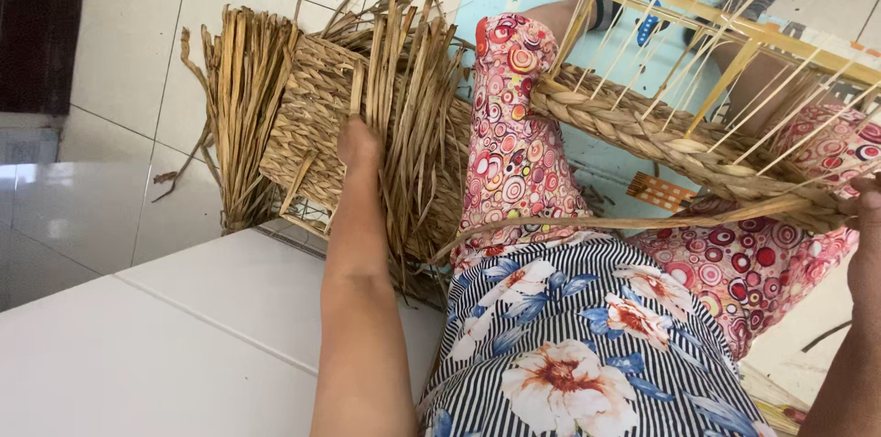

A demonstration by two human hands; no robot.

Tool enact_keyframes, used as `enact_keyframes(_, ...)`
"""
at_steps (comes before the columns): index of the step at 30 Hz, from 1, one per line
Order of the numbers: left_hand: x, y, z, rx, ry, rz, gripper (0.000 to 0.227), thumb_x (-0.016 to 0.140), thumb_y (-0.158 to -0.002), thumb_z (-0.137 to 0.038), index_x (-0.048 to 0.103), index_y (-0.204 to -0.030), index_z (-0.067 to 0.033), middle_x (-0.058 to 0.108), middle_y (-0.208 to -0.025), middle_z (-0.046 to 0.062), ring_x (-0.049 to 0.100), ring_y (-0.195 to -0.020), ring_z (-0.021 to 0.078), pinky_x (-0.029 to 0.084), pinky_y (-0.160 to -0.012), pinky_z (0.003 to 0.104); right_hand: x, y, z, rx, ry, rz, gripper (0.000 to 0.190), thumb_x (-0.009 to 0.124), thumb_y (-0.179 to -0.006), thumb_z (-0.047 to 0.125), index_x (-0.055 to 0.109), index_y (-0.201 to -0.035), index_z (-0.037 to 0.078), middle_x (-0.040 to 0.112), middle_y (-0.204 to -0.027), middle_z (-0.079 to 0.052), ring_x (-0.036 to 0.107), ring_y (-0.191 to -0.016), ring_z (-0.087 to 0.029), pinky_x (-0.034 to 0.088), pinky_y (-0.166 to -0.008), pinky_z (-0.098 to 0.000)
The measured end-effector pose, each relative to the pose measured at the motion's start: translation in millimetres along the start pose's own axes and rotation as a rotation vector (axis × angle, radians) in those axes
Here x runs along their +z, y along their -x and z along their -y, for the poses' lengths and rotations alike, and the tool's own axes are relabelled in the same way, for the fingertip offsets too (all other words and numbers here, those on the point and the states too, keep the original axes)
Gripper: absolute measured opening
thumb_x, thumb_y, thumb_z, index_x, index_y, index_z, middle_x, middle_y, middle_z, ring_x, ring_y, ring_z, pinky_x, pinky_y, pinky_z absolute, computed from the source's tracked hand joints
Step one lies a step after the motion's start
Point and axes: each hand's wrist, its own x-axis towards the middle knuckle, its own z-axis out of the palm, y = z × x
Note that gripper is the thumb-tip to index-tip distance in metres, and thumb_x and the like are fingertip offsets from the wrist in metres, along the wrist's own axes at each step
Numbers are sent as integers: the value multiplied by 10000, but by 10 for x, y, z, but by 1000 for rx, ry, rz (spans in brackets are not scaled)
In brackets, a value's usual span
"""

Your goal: The person weaves strips of plant material through a wooden frame to create the walls of a basket, using their hands to interlace the strips and scissors to trim the excess material.

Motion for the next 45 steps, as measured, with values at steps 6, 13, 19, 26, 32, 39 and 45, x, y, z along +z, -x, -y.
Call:
enact_keyframes(6,-32,-37,-56,36,4,-63,210,694,-932,-134,663,-1116,-38,694,-1067,161,672,-973,283,549,-885,434,-46,-55,-427,-45,81,72,439,359,-1198,329,577,-1330,-28,623,-1156,-155,630,-1021,-194,521,-892,-359)
enact_keyframes(13,-403,237,-457,20,234,-9,138,661,-962,-162,606,-1043,-66,679,-973,92,682,-828,204,584,-695,345,-25,-51,-180,-85,113,1,535,384,-1264,418,581,-1343,-72,643,-1220,-213,663,-1070,-278,536,-900,-440)
enact_keyframes(19,-903,966,-1140,650,1146,-204,181,622,-1068,-78,530,-1221,-51,623,-1024,55,620,-865,138,566,-748,259,-97,29,-79,0,-219,37,469,397,-1245,374,543,-1331,-63,626,-1171,-184,579,-1061,-193,474,-972,-343)
enact_keyframes(26,-1385,2876,-1805,1594,348,182,243,744,-926,-35,613,-1130,-44,694,-1102,139,694,-991,337,564,-813,412,-508,11,1606,-131,-784,83,546,636,-1040,306,466,-1482,34,706,-1047,-123,679,-738,-140,572,-686,-224)
enact_keyframes(32,-1194,3395,-2244,1627,239,475,296,747,-907,-65,615,-1170,-39,711,-1066,144,703,-948,348,563,-761,427,-1040,347,1639,82,-734,-26,398,660,-1059,49,478,-1410,0,643,-898,-133,617,-710,-121,495,-659,-222)
enact_keyframes(39,-650,3890,-2697,1482,0,770,299,747,-929,-140,619,-1178,-33,740,-1008,159,733,-876,323,571,-730,421,-1151,627,1520,147,-438,-7,62,695,-1016,39,679,-1067,7,721,-890,-58,675,-781,-58,559,-713,-209)
enact_keyframes(45,31,4486,-3058,1323,59,1179,463,693,-975,-174,540,-1389,-35,749,-1020,110,744,-872,161,585,-760,322,-1079,883,1606,54,-341,1,100,729,-916,38,698,-1012,34,718,-843,-34,682,-739,-75,513,-618,-219)
